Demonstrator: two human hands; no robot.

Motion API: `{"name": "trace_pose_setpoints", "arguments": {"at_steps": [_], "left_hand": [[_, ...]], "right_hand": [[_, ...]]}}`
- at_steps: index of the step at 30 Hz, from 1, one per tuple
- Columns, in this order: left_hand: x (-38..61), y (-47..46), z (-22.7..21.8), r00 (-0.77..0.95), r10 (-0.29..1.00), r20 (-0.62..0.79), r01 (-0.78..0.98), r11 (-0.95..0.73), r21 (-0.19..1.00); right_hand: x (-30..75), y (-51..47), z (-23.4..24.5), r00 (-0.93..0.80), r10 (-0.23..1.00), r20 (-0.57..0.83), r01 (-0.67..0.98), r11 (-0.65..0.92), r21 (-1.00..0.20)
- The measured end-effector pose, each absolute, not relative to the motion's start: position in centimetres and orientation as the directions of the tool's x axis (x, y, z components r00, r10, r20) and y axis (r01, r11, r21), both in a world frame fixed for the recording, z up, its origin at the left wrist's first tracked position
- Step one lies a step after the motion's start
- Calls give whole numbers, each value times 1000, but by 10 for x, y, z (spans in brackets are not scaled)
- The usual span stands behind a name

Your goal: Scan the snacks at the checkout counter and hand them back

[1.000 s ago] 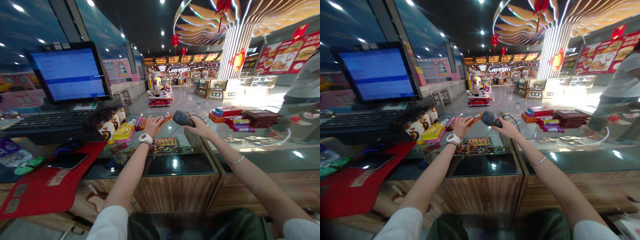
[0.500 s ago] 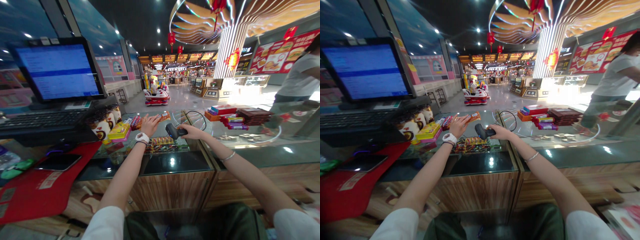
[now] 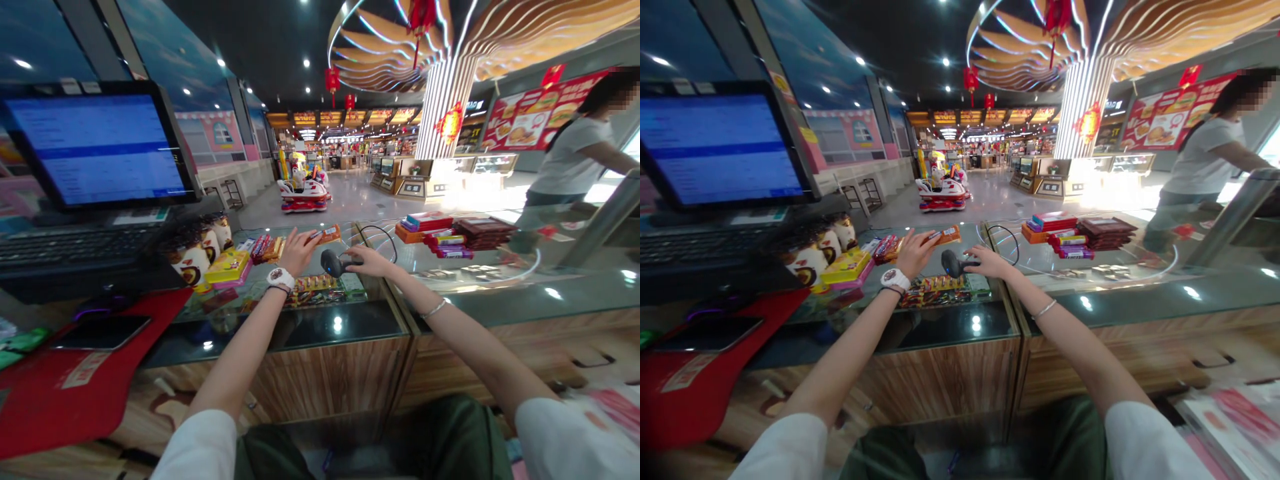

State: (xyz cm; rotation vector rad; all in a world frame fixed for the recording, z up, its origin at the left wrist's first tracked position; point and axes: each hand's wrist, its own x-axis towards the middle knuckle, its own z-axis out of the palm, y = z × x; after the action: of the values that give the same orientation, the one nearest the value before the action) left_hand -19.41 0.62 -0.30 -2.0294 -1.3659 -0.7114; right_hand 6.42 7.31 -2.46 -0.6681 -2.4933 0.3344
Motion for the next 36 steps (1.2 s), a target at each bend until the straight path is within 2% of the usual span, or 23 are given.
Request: {"name": "trace_pose_setpoints", "arguments": {"at_steps": [3,5,12,17,22,31,36], "left_hand": [[-182,4,2,364,613,701,924,-332,-190],[-169,2,5,397,609,686,910,-361,-206],[-98,3,7,562,547,620,811,-511,-284],[-39,11,1,664,469,582,725,-594,-348],[4,25,-7,699,458,549,687,-641,-341],[56,58,-29,681,579,449,700,-696,-163],[72,67,-35,696,586,416,685,-715,-138]], "right_hand": [[74,61,-9,-583,519,625,459,845,-274],[86,52,-2,-518,491,700,506,836,-211],[136,37,-6,-572,481,665,594,801,-69],[172,39,-22,-521,434,734,646,763,8],[212,42,-36,-468,471,748,709,706,0],[257,72,-50,-442,646,622,797,601,-58],[273,76,-55,-433,706,561,821,566,-78]]}}
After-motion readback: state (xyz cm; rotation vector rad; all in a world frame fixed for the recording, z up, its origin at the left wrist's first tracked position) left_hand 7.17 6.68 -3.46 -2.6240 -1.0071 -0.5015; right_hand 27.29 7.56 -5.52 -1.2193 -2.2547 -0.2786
